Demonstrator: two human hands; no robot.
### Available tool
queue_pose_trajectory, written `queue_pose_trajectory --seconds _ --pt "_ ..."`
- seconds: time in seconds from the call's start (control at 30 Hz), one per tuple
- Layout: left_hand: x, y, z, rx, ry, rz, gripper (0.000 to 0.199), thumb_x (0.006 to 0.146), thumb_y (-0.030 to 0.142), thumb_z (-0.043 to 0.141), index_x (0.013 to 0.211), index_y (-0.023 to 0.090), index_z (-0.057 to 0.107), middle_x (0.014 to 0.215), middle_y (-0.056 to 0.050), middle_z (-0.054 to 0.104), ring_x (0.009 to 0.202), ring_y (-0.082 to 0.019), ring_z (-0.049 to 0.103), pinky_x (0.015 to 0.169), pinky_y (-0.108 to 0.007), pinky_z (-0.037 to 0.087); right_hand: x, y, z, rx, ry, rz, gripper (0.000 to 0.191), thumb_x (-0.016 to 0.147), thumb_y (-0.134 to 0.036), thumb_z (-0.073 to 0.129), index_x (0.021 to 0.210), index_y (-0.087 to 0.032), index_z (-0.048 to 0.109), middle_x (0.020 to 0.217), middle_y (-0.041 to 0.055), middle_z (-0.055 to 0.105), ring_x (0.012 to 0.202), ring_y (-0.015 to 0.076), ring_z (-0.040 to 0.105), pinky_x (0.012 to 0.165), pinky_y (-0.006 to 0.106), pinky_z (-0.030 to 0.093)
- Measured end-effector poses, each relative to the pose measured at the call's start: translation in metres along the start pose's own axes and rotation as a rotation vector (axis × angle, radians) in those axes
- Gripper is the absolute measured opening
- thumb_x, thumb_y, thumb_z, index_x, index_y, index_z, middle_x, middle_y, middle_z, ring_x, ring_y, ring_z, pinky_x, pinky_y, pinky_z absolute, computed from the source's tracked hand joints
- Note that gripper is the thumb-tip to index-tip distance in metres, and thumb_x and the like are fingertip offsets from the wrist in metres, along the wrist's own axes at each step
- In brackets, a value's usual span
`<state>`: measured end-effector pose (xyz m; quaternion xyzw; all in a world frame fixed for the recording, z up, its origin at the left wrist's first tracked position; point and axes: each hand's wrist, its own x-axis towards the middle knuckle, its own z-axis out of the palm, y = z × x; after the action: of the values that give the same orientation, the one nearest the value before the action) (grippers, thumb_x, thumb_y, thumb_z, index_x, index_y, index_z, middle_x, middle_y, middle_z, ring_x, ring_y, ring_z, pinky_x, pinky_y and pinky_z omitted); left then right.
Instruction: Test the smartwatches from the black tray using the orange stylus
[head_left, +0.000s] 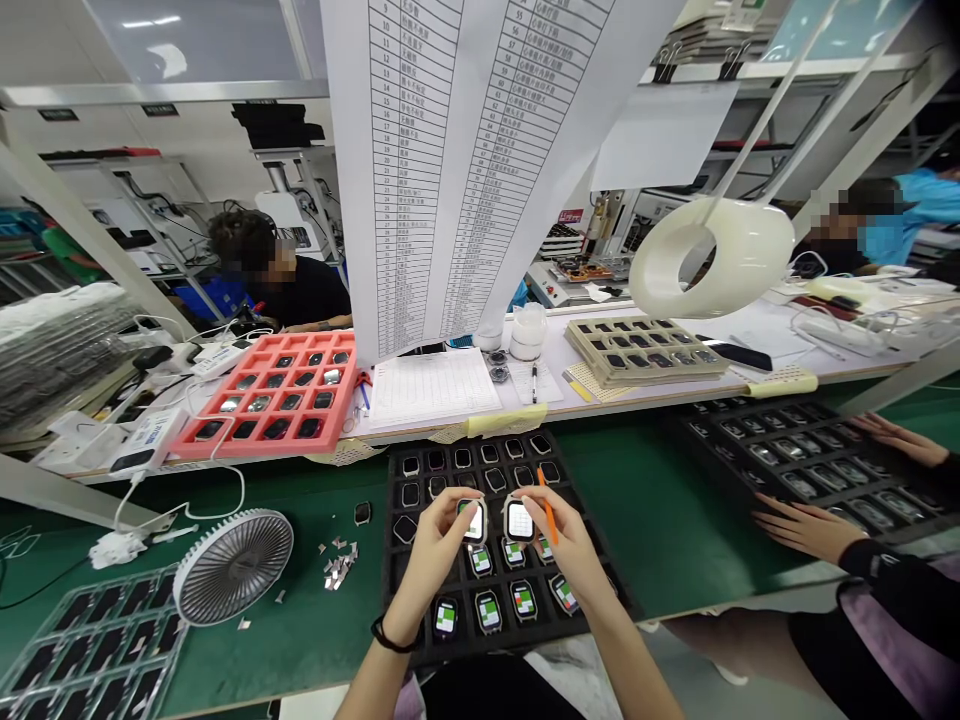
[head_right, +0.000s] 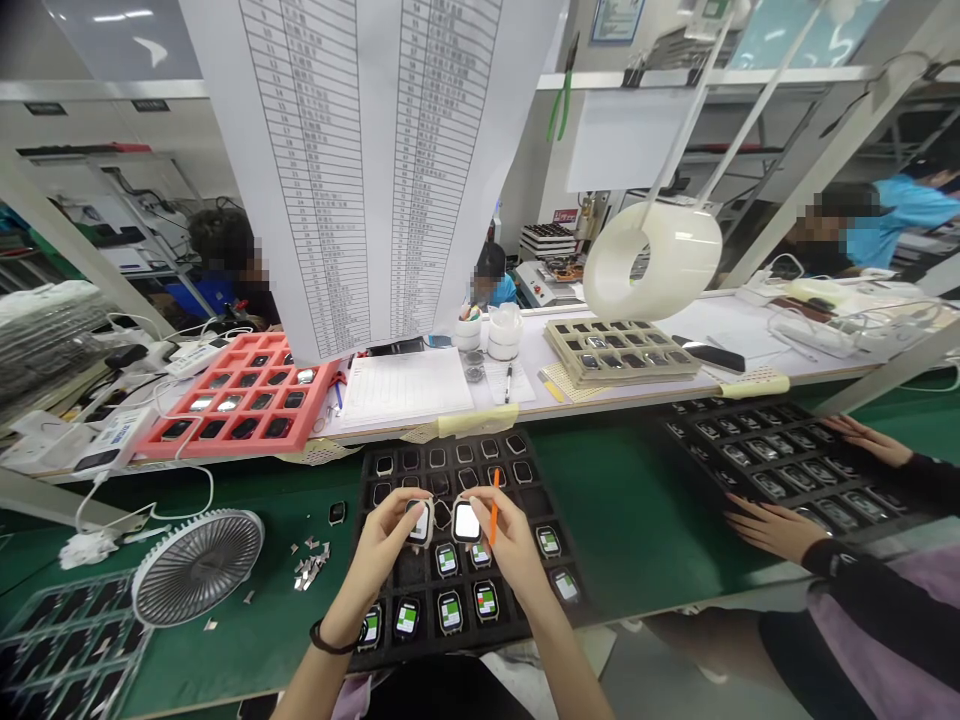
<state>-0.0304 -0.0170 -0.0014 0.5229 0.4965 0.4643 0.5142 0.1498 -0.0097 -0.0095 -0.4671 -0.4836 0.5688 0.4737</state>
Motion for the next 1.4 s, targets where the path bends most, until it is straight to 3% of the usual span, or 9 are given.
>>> queue_pose_trajectory --seconds 0.2,0.43,0.57,0.67,0.8,0.93,1.1,1.3,1.4 --pt "-0.001 0.003 -0.002 0.033 -0.019 0.004 0.035 0.084 0.051 0.057 0.086 0.017 0.060 0.077 -0.002 0.057 0.057 -0.011 0.042 0.051 -0.022 0.036 -0.001 0.002 -0.002 0.015 -0.078 -0.009 0.029 0.083 -0.048 0.061 0.099 -0.025 0.066 0.075 -0.0001 0.055 0.057 0.0138 0.051 0.054 0.028 0.051" --pt "-0.002 0.003 -0.006 0.092 -0.158 0.023 0.033 0.084 0.039 0.062 0.110 0.020 0.057 0.105 -0.007 0.061 0.082 -0.018 0.056 0.064 -0.025 0.043 -0.002 0.005 -0.009 -0.020 -0.177 -0.024 0.036 0.080 -0.037 0.067 0.115 -0.028 0.060 0.090 0.0020 0.059 0.082 0.0192 0.060 0.079 0.036 0.054" --pt "-0.003 0.001 -0.006 0.048 -0.195 0.015 0.041 0.083 0.036 0.063 0.120 0.022 0.052 0.119 -0.009 0.058 0.095 -0.021 0.057 0.072 -0.028 0.047 0.000 0.007 -0.009 -0.011 -0.151 -0.020 0.037 0.077 -0.036 0.071 0.111 -0.027 0.062 0.094 0.0028 0.060 0.079 0.0189 0.060 0.076 0.036 0.055" --pt "-0.004 0.002 -0.006 -0.010 -0.220 0.015 0.042 0.086 0.036 0.060 0.124 0.023 0.051 0.124 -0.010 0.057 0.104 -0.023 0.057 0.083 -0.032 0.048 0.001 0.004 -0.006 0.011 -0.098 0.003 0.031 0.077 -0.043 0.069 0.103 -0.027 0.066 0.094 0.0031 0.060 0.072 0.0172 0.058 0.063 0.031 0.055" --pt "-0.004 0.004 -0.006 -0.025 -0.221 0.009 0.041 0.088 0.037 0.058 0.126 0.023 0.050 0.128 -0.010 0.055 0.109 -0.024 0.056 0.089 -0.035 0.048 0.001 -0.002 -0.003 0.020 -0.029 0.030 0.033 0.076 -0.051 0.067 0.095 -0.024 0.069 0.089 0.0042 0.060 0.062 0.0153 0.054 0.046 0.026 0.048" --pt "-0.004 0.004 -0.005 -0.012 -0.210 0.004 0.042 0.088 0.038 0.058 0.126 0.022 0.050 0.126 -0.011 0.056 0.109 -0.025 0.055 0.088 -0.035 0.048 0.002 0.000 -0.001 0.021 0.029 0.025 0.034 0.074 -0.054 0.068 0.087 -0.023 0.069 0.077 0.0021 0.057 0.053 0.0121 0.048 0.040 0.023 0.039" --pt "-0.003 0.000 -0.005 -0.008 -0.181 0.025 0.037 0.090 0.039 0.055 0.123 0.022 0.053 0.124 -0.009 0.056 0.106 -0.023 0.056 0.086 -0.032 0.048 0.002 0.006 -0.002 -0.004 0.038 0.013 0.030 0.072 -0.050 0.072 0.086 -0.023 0.068 0.080 0.0021 0.058 0.059 0.0138 0.049 0.047 0.025 0.046" --pt "-0.002 -0.002 -0.004 -0.009 -0.163 0.029 0.037 0.090 0.041 0.054 0.121 0.022 0.054 0.118 -0.008 0.059 0.098 -0.021 0.058 0.081 -0.030 0.049 -0.001 0.007 -0.006 -0.031 -0.110 -0.006 0.035 0.075 -0.041 0.072 0.106 -0.026 0.063 0.088 0.0017 0.059 0.071 0.0162 0.057 0.067 0.030 0.053" --pt "-0.002 0.000 -0.004 -0.019 -0.150 0.019 0.038 0.089 0.044 0.054 0.120 0.022 0.054 0.115 -0.008 0.060 0.091 -0.019 0.058 0.079 -0.031 0.049 0.000 0.008 -0.007 -0.036 -0.133 0.003 0.041 0.071 -0.037 0.077 0.107 -0.025 0.061 0.092 0.0029 0.062 0.078 0.0186 0.060 0.068 0.030 0.053"
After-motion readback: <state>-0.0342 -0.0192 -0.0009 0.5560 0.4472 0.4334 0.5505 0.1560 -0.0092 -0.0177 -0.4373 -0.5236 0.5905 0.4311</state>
